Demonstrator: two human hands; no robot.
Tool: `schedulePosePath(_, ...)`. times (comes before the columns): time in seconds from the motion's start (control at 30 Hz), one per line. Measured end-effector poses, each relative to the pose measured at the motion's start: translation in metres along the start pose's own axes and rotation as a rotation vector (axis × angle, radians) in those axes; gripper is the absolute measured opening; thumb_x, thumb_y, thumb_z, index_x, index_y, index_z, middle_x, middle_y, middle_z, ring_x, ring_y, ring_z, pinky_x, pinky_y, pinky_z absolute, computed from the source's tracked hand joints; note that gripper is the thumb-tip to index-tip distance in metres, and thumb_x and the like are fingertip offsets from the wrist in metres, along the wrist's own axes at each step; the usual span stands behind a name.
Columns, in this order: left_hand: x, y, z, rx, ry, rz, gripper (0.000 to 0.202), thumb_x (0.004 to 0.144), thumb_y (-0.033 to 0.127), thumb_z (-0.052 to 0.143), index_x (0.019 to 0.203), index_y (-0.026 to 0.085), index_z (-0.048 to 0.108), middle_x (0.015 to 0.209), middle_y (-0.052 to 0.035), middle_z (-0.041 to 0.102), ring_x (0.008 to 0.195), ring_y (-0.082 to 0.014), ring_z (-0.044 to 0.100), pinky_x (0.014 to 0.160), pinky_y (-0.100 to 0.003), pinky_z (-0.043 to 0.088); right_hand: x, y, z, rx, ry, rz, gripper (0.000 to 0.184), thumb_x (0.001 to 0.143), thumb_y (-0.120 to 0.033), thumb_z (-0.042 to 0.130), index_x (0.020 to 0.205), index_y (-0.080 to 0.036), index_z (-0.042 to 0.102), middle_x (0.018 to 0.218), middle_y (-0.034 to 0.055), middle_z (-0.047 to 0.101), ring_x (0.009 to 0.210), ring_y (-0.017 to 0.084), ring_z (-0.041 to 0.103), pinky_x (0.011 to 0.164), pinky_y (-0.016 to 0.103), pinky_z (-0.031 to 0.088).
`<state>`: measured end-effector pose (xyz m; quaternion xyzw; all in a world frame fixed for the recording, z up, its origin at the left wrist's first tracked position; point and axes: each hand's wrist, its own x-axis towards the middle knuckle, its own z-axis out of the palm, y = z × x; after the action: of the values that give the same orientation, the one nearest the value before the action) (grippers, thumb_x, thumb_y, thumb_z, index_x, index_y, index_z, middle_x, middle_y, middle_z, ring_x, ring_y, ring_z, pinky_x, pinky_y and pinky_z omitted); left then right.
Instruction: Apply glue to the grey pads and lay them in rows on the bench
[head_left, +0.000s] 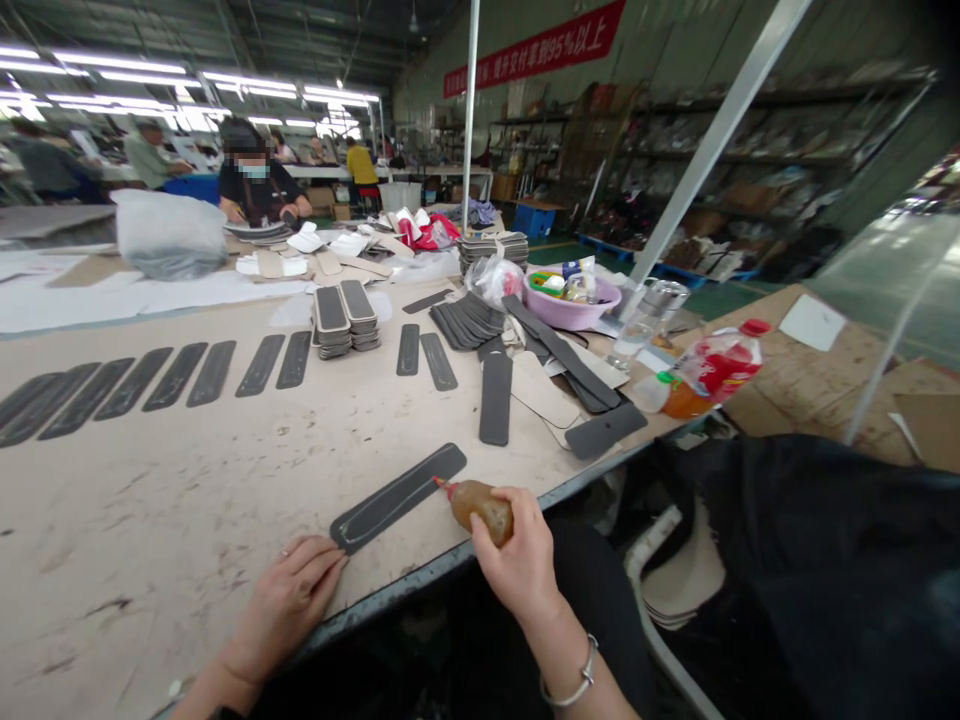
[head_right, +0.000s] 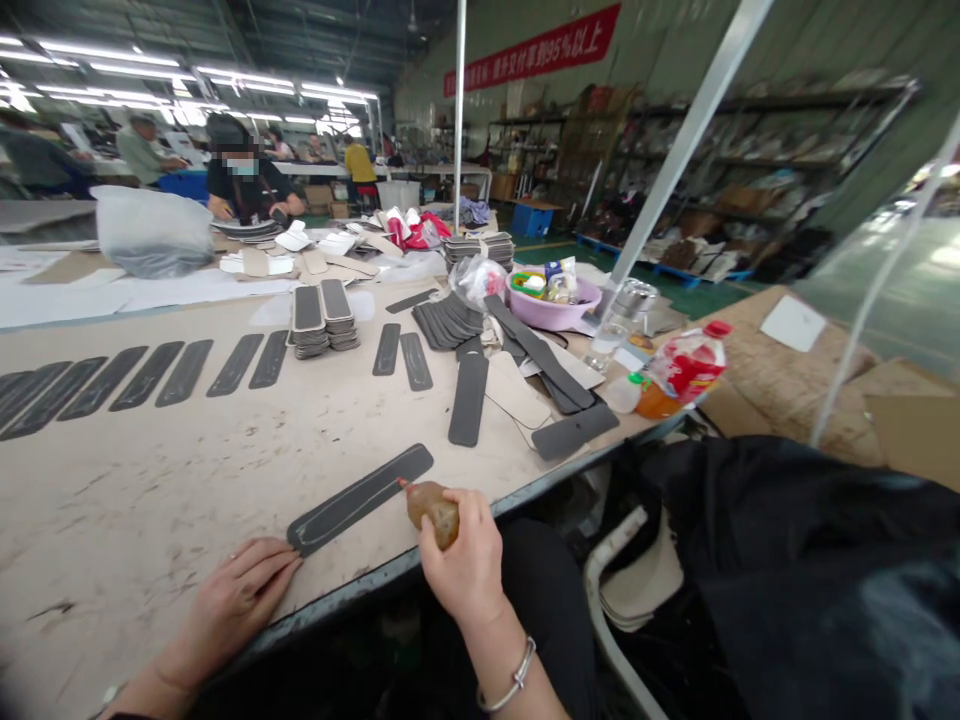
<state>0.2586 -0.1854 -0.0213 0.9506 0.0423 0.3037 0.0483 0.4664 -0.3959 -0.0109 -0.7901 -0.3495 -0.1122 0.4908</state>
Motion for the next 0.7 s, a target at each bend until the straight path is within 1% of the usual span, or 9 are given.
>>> schedulePosePath(0.13, 0.000, -0.004, 0.000, 0.017, 0.006, 0.045, 0.017, 0.089, 0.017, 0.052, 0.085, 0.018, 0.068, 0.085, -0.0039, 0.070, 0.083, -0.0153, 0.064, 0.081, -0.028, 0.054, 0.006, 0.009, -0.002, -0.092, 0.069, -0.018, 0.022, 0.080, -0.024, 0.056, 0.101, -0.020, 0.050, 0.089, 0.0073, 0.056, 0.082, 0.024, 0.059, 0.072, 0.039, 0.052)
schedulePosePath(0.23, -0.001, -0.007, 0.002, -0.004, 0.023, 0.057, 0.016, 0.089, 0.017, 0.052, 0.086, 0.018, 0.068, 0.084, -0.0043, 0.069, 0.082, -0.0154, 0.064, 0.080, -0.028, 0.055, 0.003, 0.002, 0.003, 0.012, 0.069, -0.043, 0.023, 0.080, -0.023, 0.056, 0.103, -0.021, 0.049, 0.090, 0.0067, 0.055, 0.082, 0.024, 0.058, 0.073, 0.038, 0.052)
schedulePosePath(0.3, 0.000, -0.007, 0.003, -0.022, 0.032, 0.043, 0.013, 0.088, 0.018, 0.053, 0.086, 0.017, 0.067, 0.083, -0.0042, 0.069, 0.080, -0.0150, 0.064, 0.078, -0.027, 0.055, -0.003, -0.009, 0.009, 0.154, 0.035, -0.037, 0.026, 0.078, -0.022, 0.058, 0.103, -0.021, 0.049, 0.089, 0.0049, 0.056, 0.080, 0.022, 0.058, 0.071, 0.036, 0.051)
schedulePosePath(0.37, 0.001, -0.007, 0.004, -0.036, 0.028, 0.019, 0.012, 0.088, 0.018, 0.055, 0.086, 0.017, 0.066, 0.083, -0.0041, 0.068, 0.079, -0.0146, 0.063, 0.076, -0.027, 0.055, -0.008, -0.021, 0.016, 0.266, -0.038, -0.044, 0.029, 0.075, -0.021, 0.058, 0.102, -0.022, 0.049, 0.088, 0.0035, 0.056, 0.077, 0.020, 0.058, 0.068, 0.034, 0.051)
schedulePosePath(0.43, 0.003, -0.007, 0.004, -0.054, 0.021, -0.002, 0.011, 0.087, 0.019, 0.055, 0.085, 0.018, 0.066, 0.083, -0.0043, 0.068, 0.077, -0.0142, 0.063, 0.074, -0.025, 0.056, -0.011, -0.030, 0.020, 0.302, -0.129, -0.064, 0.030, 0.073, -0.018, 0.057, 0.101, -0.021, 0.049, 0.088, 0.0033, 0.057, 0.078, 0.020, 0.058, 0.068, 0.033, 0.051)
schedulePosePath(0.5, 0.005, -0.007, 0.003, -0.075, 0.020, -0.005, 0.012, 0.088, 0.021, 0.054, 0.085, 0.018, 0.066, 0.083, -0.0044, 0.068, 0.077, -0.0140, 0.064, 0.072, -0.024, 0.056, -0.011, -0.033, 0.022, 0.273, -0.172, -0.064, 0.029, 0.072, -0.017, 0.057, 0.100, -0.021, 0.050, 0.087, 0.0039, 0.057, 0.080, 0.021, 0.059, 0.070, 0.034, 0.051)
schedulePosePath(0.57, 0.007, -0.007, 0.001, -0.082, 0.028, 0.002, 0.014, 0.088, 0.022, 0.054, 0.084, 0.019, 0.067, 0.082, -0.0040, 0.069, 0.076, -0.0140, 0.065, 0.072, -0.024, 0.056, -0.008, -0.027, 0.020, 0.203, -0.149, -0.035, 0.027, 0.073, -0.017, 0.056, 0.099, -0.021, 0.051, 0.088, 0.0047, 0.056, 0.080, 0.021, 0.058, 0.070, 0.034, 0.051)
schedulePosePath(0.7, 0.008, -0.011, -0.001, -0.058, 0.022, 0.028, 0.020, 0.090, 0.026, 0.051, 0.082, 0.021, 0.068, 0.081, -0.0027, 0.070, 0.074, -0.0139, 0.067, 0.074, -0.024, 0.057, 0.003, -0.002, 0.010, 0.069, 0.013, 0.018, 0.024, 0.076, -0.021, 0.057, 0.100, -0.020, 0.051, 0.089, 0.0056, 0.056, 0.082, 0.023, 0.058, 0.073, 0.037, 0.051)
